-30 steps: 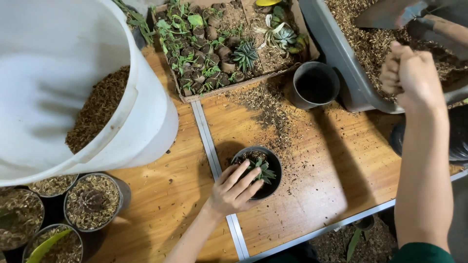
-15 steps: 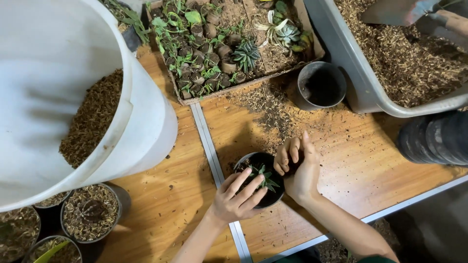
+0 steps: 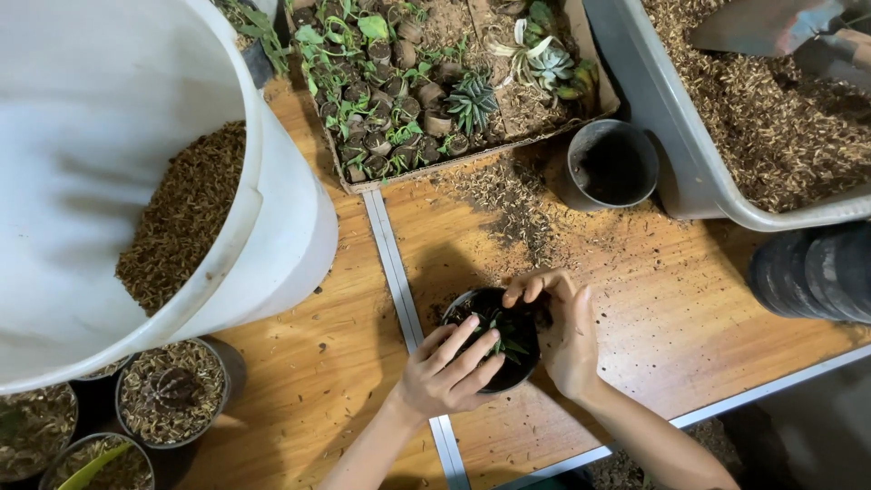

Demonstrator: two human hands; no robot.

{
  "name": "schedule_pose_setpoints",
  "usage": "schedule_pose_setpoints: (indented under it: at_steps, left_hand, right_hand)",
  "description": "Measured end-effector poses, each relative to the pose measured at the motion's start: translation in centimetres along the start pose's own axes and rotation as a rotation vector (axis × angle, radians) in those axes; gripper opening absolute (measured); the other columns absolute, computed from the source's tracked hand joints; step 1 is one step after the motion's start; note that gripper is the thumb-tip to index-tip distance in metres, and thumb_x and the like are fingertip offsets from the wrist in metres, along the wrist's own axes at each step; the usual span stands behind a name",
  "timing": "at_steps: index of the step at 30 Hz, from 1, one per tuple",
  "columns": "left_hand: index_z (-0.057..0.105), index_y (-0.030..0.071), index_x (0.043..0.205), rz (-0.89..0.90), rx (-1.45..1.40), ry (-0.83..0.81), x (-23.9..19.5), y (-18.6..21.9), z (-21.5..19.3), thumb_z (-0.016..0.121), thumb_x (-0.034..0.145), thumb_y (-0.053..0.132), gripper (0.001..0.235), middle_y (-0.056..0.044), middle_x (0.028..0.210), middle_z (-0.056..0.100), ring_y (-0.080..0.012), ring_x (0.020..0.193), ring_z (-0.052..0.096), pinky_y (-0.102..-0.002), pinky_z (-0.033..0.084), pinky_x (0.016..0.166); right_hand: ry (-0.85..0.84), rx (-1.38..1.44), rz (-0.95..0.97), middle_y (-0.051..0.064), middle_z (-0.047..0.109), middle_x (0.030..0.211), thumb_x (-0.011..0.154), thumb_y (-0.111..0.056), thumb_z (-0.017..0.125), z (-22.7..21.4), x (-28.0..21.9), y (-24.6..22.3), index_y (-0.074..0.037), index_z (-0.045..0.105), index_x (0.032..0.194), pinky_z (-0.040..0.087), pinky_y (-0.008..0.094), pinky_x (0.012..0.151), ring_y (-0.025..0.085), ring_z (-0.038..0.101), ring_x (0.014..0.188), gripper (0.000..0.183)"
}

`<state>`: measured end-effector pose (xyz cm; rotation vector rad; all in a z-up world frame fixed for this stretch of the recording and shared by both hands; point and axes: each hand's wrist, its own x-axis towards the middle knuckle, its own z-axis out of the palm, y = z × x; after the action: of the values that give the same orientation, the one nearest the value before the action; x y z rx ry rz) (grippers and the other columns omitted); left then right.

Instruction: The person fills a small black pot with soil from a large container using a trowel. They then place a small succulent plant into the pot and add more soil around it, patting it down to secure the plant.

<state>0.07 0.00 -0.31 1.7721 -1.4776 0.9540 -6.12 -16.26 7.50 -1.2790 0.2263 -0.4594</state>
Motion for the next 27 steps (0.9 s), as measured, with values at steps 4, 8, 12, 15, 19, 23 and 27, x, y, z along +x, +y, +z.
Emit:
schedule_pose_setpoints:
  at_steps: [4, 8, 12, 15, 19, 23, 27]
  left_hand:
    - [0.070, 0.019, 0.111, 0.010, 0.006, -0.005, -1.1, 0.0, 0.7, 0.059, 0.102, 0.052, 0.036, -0.006, 0.128, 0.067, -0.0279, 0.125, 0.060, -0.038, 0.057, 0.094]
    - [0.069, 0.019, 0.111, 0.001, 0.006, -0.005, -1.3, 0.2, 0.8, 0.061, 0.102, 0.052, 0.035, -0.006, 0.131, 0.066, -0.0283, 0.127, 0.059, -0.038, 0.057, 0.097]
    - [0.071, 0.018, 0.109, 0.000, 0.003, 0.004, -0.9, 0.1, 0.6, 0.060, 0.102, 0.049, 0.033, -0.005, 0.129, 0.067, -0.0280, 0.125, 0.061, -0.039, 0.055, 0.099]
    - [0.070, 0.019, 0.112, -0.001, 0.003, -0.024, -0.7, 0.1, 0.3, 0.058, 0.104, 0.050, 0.034, -0.005, 0.132, 0.066, -0.0276, 0.127, 0.060, -0.039, 0.054, 0.101]
    - [0.070, 0.019, 0.110, -0.003, 0.009, -0.011, -0.2, 0.2, 0.1, 0.056, 0.104, 0.049, 0.034, -0.005, 0.129, 0.067, -0.0272, 0.126, 0.060, -0.038, 0.053, 0.099]
    - [0.069, 0.019, 0.113, -0.009, 0.001, -0.012, -0.9, 0.3, 0.5, 0.062, 0.102, 0.047, 0.032, -0.005, 0.130, 0.066, -0.0285, 0.127, 0.058, -0.039, 0.053, 0.101]
    - [0.070, 0.019, 0.109, -0.003, 0.018, -0.001, -0.3, 0.2, 0.3, 0.063, 0.101, 0.051, 0.034, -0.004, 0.128, 0.068, -0.0272, 0.126, 0.058, -0.038, 0.052, 0.101]
  right_hand:
    - [-0.100, -0.498, -0.273, 0.009, 0.072, 0.107, 0.107, -0.071, 0.004, -1.7, -0.9, 0.9, -0.013, 0.058, 0.114, 0.024, 0.057, 0.125, 0.028, 0.063, 0.121, 0.079]
    - [-0.050, -1.052, -0.714, -0.011, 0.078, 0.100, 0.111, -0.066, -0.002, -4.4, -2.1, 2.8, -0.020, 0.043, 0.148, -0.010, 0.057, 0.131, 0.021, 0.060, 0.133, 0.074]
    - [-0.038, -1.307, -0.760, -0.010, 0.079, 0.109, 0.110, -0.062, -0.002, -4.7, -3.6, 3.3, -0.020, 0.031, 0.156, -0.014, 0.059, 0.128, 0.024, 0.060, 0.137, 0.071]
    - [-0.077, -1.478, -0.704, 0.009, 0.075, 0.120, 0.102, -0.067, -0.004, -5.1, -4.4, 3.4, -0.005, 0.037, 0.152, -0.010, 0.063, 0.125, 0.025, 0.064, 0.127, 0.090]
    - [-0.147, -1.450, -0.694, -0.006, 0.078, 0.116, 0.107, -0.064, -0.004, -5.1, -4.3, 2.9, -0.003, 0.019, 0.159, -0.010, 0.066, 0.123, 0.028, 0.064, 0.129, 0.084]
    - [-0.144, -1.439, -0.731, -0.007, 0.076, 0.124, 0.106, -0.069, -0.003, -5.6, -5.1, 1.8, -0.010, 0.016, 0.161, -0.010, 0.063, 0.124, 0.024, 0.058, 0.137, 0.083]
    - [-0.183, -1.476, -0.735, -0.009, 0.078, 0.115, 0.107, -0.065, -0.001, -6.0, -5.1, 2.6, -0.005, 0.019, 0.160, -0.002, 0.063, 0.123, 0.023, 0.062, 0.130, 0.082]
